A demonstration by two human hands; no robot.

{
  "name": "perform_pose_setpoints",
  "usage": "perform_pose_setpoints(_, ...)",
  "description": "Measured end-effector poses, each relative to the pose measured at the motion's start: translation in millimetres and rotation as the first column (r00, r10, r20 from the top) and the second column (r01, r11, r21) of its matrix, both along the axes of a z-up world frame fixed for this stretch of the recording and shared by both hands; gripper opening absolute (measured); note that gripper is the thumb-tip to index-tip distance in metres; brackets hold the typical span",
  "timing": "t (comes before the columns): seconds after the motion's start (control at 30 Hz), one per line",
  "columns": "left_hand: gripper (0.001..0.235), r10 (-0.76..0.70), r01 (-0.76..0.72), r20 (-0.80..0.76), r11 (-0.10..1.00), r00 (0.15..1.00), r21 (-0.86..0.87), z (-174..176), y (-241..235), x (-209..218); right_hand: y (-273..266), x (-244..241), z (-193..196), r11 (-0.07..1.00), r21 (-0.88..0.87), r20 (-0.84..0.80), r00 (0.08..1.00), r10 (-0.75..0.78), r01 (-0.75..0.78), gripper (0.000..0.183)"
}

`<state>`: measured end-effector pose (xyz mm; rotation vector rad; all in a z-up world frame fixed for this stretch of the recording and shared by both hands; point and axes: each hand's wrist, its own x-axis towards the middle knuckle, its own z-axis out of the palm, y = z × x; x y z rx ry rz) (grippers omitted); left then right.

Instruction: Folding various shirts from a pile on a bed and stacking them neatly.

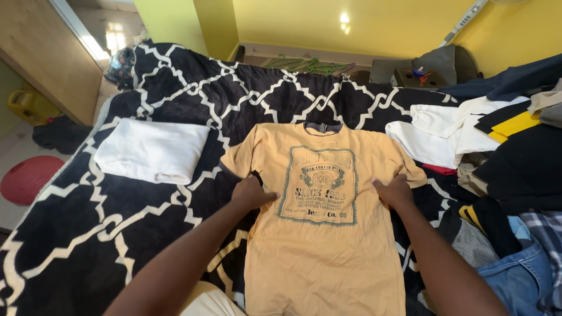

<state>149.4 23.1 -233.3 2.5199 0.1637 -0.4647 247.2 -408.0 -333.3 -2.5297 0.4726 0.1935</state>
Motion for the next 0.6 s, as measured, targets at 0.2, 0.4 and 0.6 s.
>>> perform_pose_setpoints(0.2,0.029,0.426,-0.539,-0.360,0.446,0.830,-0.715,-207.7,40.8,75.1,-24.7,20.9,-57.5,0.998,-0.065,0.000,1.000,0.004,-0.004,0.078)
perform_pose_setpoints(0.4,0.048,0.145,-0.392,-0.382,0.571,0.913,-0.721,-40.2,11.8,-3.3,-54.6,43.1,-114.0,0.998,-0.049,0.029,0.999,-0.036,0.038,0.067)
perform_pose_setpoints(0.6,0.056,-0.064,0.029,-0.204,0.985,0.977,-0.170,-81.3,42.3,37.2,-39.0,19.5,-89.2,0.999,-0.004,0.054,0.998,-0.033,0.034,0.068)
